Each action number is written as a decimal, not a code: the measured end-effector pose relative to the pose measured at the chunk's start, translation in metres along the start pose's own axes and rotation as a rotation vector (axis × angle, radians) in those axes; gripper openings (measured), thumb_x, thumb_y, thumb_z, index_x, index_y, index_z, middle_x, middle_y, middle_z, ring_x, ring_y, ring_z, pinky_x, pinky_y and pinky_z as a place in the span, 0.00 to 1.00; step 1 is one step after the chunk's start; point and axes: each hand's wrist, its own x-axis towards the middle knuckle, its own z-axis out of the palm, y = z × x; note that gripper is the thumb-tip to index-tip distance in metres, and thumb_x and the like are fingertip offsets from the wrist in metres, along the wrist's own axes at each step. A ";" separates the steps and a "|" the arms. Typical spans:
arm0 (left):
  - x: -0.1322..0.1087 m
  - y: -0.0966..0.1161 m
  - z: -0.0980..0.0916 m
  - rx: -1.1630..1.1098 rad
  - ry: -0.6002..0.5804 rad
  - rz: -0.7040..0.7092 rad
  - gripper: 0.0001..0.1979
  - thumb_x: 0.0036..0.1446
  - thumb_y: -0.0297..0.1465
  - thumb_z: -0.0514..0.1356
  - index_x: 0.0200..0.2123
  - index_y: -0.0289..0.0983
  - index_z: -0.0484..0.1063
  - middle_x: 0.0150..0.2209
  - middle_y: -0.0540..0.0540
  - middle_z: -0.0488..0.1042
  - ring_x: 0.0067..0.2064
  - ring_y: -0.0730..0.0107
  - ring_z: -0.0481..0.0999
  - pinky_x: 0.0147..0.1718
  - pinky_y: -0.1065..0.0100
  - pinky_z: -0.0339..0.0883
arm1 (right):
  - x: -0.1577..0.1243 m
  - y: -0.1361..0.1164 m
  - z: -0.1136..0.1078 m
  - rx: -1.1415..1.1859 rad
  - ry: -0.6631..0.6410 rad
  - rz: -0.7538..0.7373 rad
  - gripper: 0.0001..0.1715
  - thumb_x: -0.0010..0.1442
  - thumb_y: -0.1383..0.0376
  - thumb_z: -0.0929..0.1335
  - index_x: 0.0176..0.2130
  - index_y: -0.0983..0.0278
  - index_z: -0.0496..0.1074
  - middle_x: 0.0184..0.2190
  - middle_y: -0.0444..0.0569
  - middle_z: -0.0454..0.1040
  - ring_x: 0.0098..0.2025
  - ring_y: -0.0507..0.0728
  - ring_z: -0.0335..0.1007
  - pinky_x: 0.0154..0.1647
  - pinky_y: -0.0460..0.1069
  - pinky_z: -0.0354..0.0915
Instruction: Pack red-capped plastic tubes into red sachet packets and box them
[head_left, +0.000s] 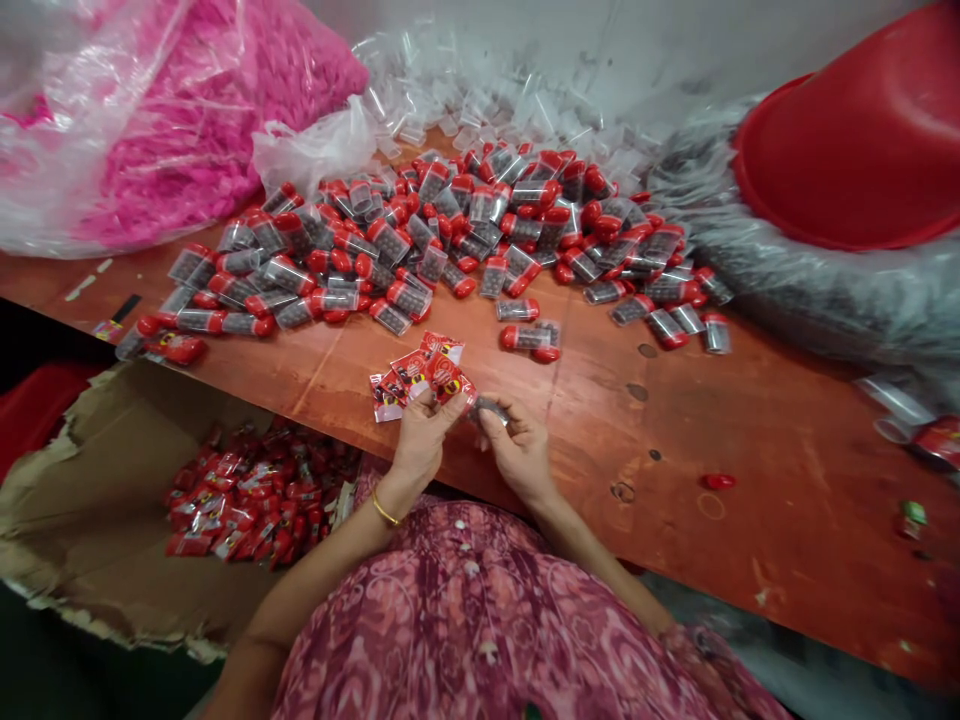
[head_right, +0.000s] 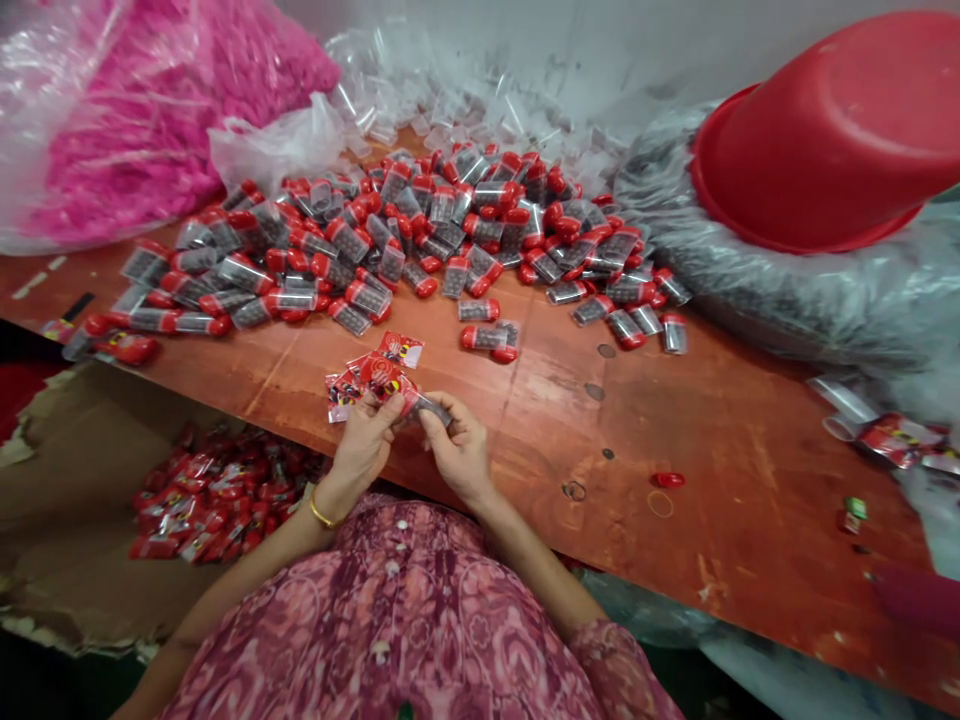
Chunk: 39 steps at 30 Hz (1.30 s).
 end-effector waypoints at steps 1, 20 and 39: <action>-0.001 -0.001 0.000 -0.003 -0.001 0.010 0.19 0.28 0.37 0.73 0.24 0.35 0.72 0.24 0.52 0.75 0.26 0.76 0.72 0.32 0.72 0.67 | 0.000 0.000 0.002 0.065 0.007 0.046 0.14 0.56 0.56 0.66 0.38 0.62 0.69 0.20 0.39 0.68 0.17 0.48 0.60 0.20 0.45 0.60; -0.006 0.001 -0.008 0.111 -0.138 0.104 0.16 0.43 0.42 0.66 0.31 0.36 0.78 0.34 0.44 0.80 0.39 0.62 0.78 0.42 0.65 0.69 | -0.001 -0.007 0.003 0.223 -0.145 0.198 0.23 0.51 0.47 0.68 0.36 0.63 0.69 0.12 0.34 0.61 0.11 0.45 0.53 0.14 0.43 0.57; -0.003 0.010 -0.010 0.095 0.085 0.159 0.15 0.37 0.40 0.70 0.24 0.34 0.74 0.23 0.50 0.75 0.26 0.74 0.73 0.32 0.69 0.68 | -0.004 -0.010 0.002 0.042 -0.148 0.131 0.18 0.54 0.51 0.66 0.37 0.62 0.70 0.22 0.40 0.68 0.14 0.45 0.54 0.14 0.43 0.56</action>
